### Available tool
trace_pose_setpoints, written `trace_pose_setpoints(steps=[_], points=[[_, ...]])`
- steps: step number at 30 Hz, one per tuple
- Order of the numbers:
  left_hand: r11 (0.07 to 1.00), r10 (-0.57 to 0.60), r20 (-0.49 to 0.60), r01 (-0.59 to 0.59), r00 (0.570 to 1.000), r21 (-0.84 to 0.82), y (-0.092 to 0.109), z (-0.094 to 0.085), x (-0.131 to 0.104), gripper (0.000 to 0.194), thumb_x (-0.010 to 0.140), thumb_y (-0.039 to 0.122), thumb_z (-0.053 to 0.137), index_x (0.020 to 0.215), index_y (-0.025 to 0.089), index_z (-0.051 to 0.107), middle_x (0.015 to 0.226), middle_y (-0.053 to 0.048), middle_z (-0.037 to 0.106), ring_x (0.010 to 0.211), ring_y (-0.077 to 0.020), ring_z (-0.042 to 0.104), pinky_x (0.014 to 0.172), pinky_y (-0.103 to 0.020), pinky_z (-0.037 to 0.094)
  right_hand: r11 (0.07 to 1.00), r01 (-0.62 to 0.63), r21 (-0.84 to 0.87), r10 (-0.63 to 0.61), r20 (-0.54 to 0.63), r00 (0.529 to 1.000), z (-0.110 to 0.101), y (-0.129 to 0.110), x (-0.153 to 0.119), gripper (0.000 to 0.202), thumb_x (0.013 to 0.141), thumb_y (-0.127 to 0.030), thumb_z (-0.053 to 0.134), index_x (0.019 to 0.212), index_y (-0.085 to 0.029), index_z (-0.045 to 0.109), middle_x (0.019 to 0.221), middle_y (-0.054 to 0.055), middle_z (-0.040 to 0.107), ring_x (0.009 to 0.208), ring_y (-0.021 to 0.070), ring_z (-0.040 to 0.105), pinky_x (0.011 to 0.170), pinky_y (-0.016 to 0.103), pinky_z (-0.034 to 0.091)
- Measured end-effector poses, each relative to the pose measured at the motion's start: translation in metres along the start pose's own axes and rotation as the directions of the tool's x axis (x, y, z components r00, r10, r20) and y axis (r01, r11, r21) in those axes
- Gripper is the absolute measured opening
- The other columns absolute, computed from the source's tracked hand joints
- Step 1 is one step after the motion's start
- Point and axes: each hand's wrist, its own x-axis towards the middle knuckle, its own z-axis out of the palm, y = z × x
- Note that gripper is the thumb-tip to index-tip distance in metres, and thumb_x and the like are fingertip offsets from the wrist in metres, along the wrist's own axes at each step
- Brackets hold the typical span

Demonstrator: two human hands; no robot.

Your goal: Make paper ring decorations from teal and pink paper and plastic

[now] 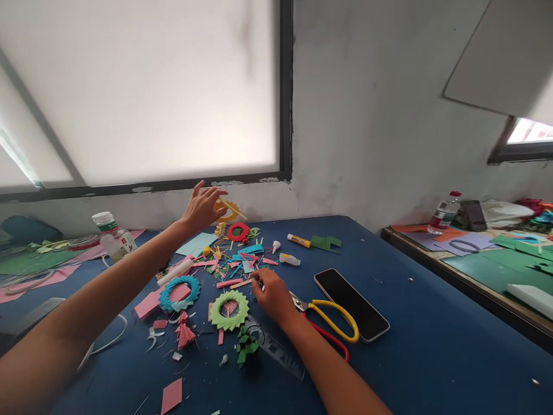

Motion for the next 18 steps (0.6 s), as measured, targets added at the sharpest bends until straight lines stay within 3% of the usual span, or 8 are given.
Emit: trace_pose_setpoints(steps=[4,8,13,16,18], points=[[0.997,0.066,-0.079,-0.063,0.995,0.042,0.015,-0.032,-0.005,0.036,0.079,0.028,0.055,0.114,0.019,0.050,0.118,-0.006,0.059,0.108,-0.0216,0.053,0.109,-0.042,0.016,1.000,-0.020,0.000,0.020,-0.004,1.000,0.003,0.005,0.001,0.026,0.087,-0.032,0.049,0.108,-0.017,0.055,0.108,0.007,0.058,0.089,0.0159,0.058,0.076,0.036,0.049],[0.993,0.087,-0.076,-0.081,0.993,0.082,0.026,-0.053,-0.013,0.034,0.079,0.033,0.056,0.110,0.020,0.053,0.115,-0.005,0.061,0.104,-0.0208,0.056,0.104,-0.038,0.025,1.000,-0.029,0.006,0.029,0.001,1.000,0.004,0.007,0.000,0.028,0.087,-0.032,0.050,0.111,-0.017,0.054,0.111,0.007,0.056,0.092,0.0169,0.057,0.077,0.038,0.049],[0.988,-0.046,-0.054,0.054,0.997,0.146,0.026,-0.067,-0.020,0.032,0.079,0.045,0.051,0.091,0.017,0.063,0.085,-0.007,0.070,0.079,-0.0242,0.064,0.078,-0.037,0.042,0.999,-0.042,0.005,0.042,-0.010,0.999,0.001,0.008,-0.002,0.029,0.087,-0.032,0.050,0.112,-0.017,0.053,0.112,0.007,0.056,0.093,0.0174,0.057,0.078,0.038,0.049],[0.974,-0.135,-0.053,0.143,0.989,0.179,0.023,-0.071,-0.023,0.037,0.079,0.049,0.047,0.079,0.016,0.064,0.069,-0.008,0.069,0.065,-0.0251,0.064,0.062,-0.034,0.042,0.999,-0.050,0.006,0.050,-0.014,0.999,-0.001,0.009,-0.002,0.029,0.087,-0.032,0.050,0.112,-0.017,0.053,0.113,0.007,0.056,0.093,0.0175,0.057,0.079,0.038,0.049],[0.968,-0.160,-0.045,0.166,0.986,0.188,0.020,-0.074,-0.025,0.034,0.079,0.047,0.048,0.077,0.017,0.064,0.069,-0.007,0.069,0.064,-0.0245,0.064,0.057,-0.031,0.040,0.998,-0.056,0.006,0.057,-0.010,0.998,0.000,0.010,-0.002,0.029,0.087,-0.032,0.050,0.112,-0.017,0.053,0.113,0.007,0.056,0.093,0.0176,0.057,0.079,0.039,0.049]])
